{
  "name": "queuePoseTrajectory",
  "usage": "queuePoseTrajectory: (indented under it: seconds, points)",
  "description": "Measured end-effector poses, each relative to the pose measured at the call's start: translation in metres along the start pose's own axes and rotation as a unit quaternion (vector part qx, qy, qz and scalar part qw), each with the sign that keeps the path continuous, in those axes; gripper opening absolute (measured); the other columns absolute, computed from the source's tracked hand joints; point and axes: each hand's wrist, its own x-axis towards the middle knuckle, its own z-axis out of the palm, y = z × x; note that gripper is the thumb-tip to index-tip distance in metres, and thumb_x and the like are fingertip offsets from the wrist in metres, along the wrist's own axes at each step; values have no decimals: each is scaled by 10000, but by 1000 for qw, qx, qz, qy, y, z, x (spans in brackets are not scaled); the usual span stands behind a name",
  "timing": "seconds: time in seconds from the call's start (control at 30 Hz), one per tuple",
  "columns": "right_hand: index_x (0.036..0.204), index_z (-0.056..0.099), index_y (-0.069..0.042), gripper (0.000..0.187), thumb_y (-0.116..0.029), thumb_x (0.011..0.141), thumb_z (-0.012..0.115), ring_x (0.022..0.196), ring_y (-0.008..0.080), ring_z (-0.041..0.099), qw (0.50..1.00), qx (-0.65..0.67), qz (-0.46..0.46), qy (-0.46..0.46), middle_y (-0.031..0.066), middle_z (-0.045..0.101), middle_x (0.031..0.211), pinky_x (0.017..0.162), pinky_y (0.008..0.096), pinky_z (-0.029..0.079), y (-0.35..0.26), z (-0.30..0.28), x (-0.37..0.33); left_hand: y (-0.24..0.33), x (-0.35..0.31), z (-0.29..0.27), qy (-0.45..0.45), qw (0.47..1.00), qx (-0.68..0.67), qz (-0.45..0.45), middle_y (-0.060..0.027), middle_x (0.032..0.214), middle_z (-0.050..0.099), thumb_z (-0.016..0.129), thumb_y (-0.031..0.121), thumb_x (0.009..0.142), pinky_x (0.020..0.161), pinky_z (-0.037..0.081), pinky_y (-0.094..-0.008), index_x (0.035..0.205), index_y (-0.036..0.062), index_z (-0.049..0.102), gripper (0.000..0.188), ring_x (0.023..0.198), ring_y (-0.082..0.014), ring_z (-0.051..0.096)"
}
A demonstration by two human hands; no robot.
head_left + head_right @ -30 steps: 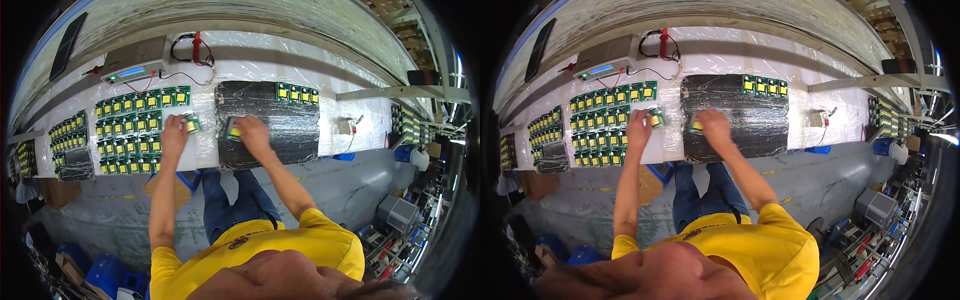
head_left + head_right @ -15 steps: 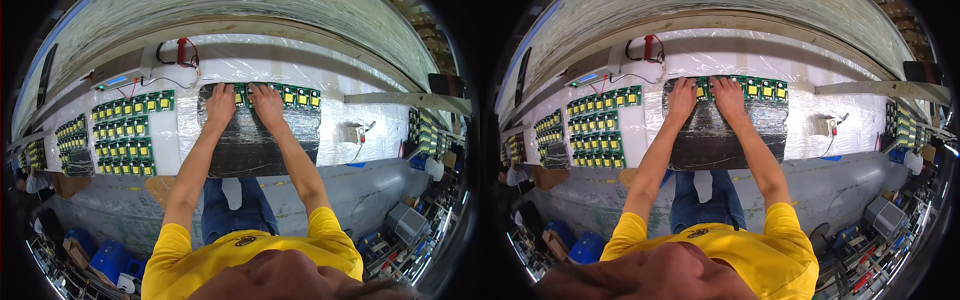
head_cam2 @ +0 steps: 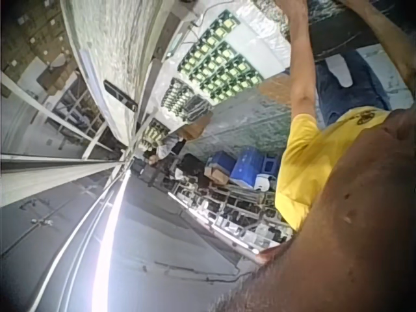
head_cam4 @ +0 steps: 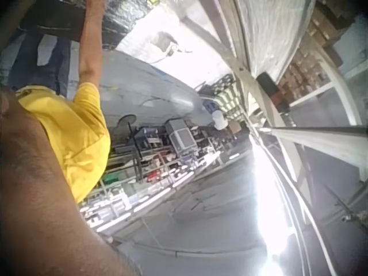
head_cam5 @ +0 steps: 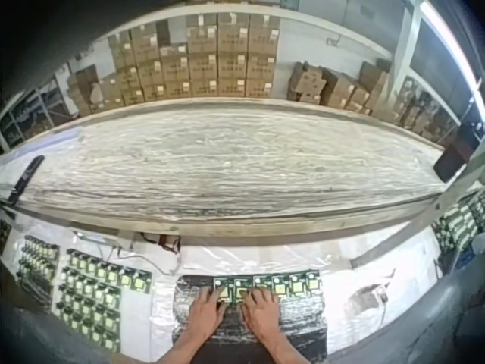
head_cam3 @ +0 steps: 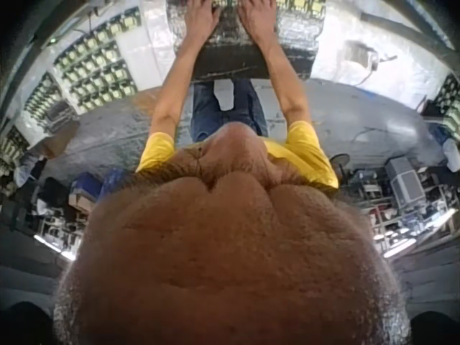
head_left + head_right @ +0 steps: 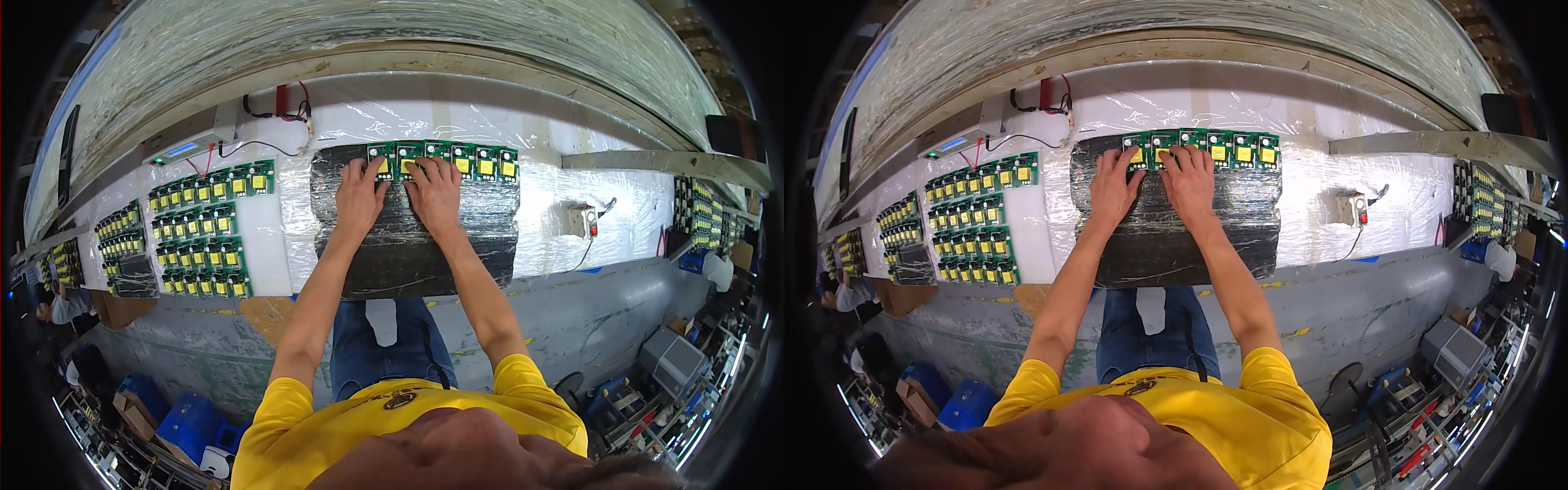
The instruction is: Sorting and organizing printed circuit boards on a manufacturing production line.
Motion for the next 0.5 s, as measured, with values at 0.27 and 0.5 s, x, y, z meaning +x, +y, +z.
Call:
queuePoseTrajectory:
  seconds: [0.27,0.5]
  points:
    - [1298,730,-133,415,-190,895,809,1310,270,583,1000,-4,5,6,27,678,1374,1155,449,404,1,0,-2,5,0,6,29,999,-2,17,-100,1198,573,813,135,892,777,604,-399,1417,179,657,549,1054,-305,617]
    - [1392,678,-104,477,-305,968,764,1343,300,584,999,11,27,41,53,666,1449,1167,459,419,9,-16,20,5,-2,6,24,999,-21,-13,-98,1240,581,789,131,919,827,598,-415,1426,191,653,528,1082,-311,630]
